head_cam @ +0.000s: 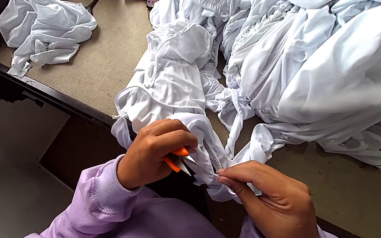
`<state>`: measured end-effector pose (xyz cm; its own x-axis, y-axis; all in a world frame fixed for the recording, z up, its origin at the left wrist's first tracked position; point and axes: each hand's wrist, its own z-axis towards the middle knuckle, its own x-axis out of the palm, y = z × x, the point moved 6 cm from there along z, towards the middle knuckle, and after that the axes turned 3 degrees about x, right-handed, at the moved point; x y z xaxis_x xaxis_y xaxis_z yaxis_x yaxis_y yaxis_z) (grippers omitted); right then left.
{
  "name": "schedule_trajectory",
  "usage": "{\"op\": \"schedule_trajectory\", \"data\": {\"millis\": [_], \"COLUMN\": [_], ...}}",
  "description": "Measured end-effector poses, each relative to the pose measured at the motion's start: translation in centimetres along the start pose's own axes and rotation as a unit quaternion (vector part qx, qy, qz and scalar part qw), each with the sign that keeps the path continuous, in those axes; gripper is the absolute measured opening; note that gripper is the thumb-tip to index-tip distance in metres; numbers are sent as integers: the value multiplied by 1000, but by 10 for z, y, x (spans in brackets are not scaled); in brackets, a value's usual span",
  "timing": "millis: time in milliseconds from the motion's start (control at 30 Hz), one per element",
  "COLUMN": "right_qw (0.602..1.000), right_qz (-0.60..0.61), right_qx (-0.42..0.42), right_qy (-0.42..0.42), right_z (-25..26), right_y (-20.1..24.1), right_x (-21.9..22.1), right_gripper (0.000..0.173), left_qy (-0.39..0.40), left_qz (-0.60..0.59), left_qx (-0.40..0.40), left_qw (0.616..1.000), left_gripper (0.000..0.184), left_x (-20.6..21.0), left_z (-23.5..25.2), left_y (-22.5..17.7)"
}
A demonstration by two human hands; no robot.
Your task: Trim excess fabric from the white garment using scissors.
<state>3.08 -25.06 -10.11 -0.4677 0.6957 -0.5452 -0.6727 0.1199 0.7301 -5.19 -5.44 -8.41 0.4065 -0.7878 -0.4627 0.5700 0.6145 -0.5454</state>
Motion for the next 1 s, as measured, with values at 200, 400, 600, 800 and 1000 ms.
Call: {"op": "schedule_trajectory", "data": {"millis": [200,400,600,800,1000], "right_qw": [1000,1000,999,986,933], "right_qz": [-7,-15,49,150,217], "right_qx": [3,13,11,46,26], "right_qy": [-10,-14,11,48,285], "right_z": [-1,1,2,-1,-9], "right_y": [0,5,5,2,18], "right_x": [1,10,8,1,-38], "right_gripper": [13,20,10,11,24], "left_qy": [-16,-13,-8,43,105], "left_qz": [-5,-8,14,95,117], "left_qx": [-16,-19,-18,-22,-26], "left_qw": [1000,1000,1000,994,987], "left_gripper": [8,8,9,13,11], "left_x": [1,3,4,10,20], "left_z": [-5,-2,-3,-11,-12], "left_y": [5,6,7,10,2]}}
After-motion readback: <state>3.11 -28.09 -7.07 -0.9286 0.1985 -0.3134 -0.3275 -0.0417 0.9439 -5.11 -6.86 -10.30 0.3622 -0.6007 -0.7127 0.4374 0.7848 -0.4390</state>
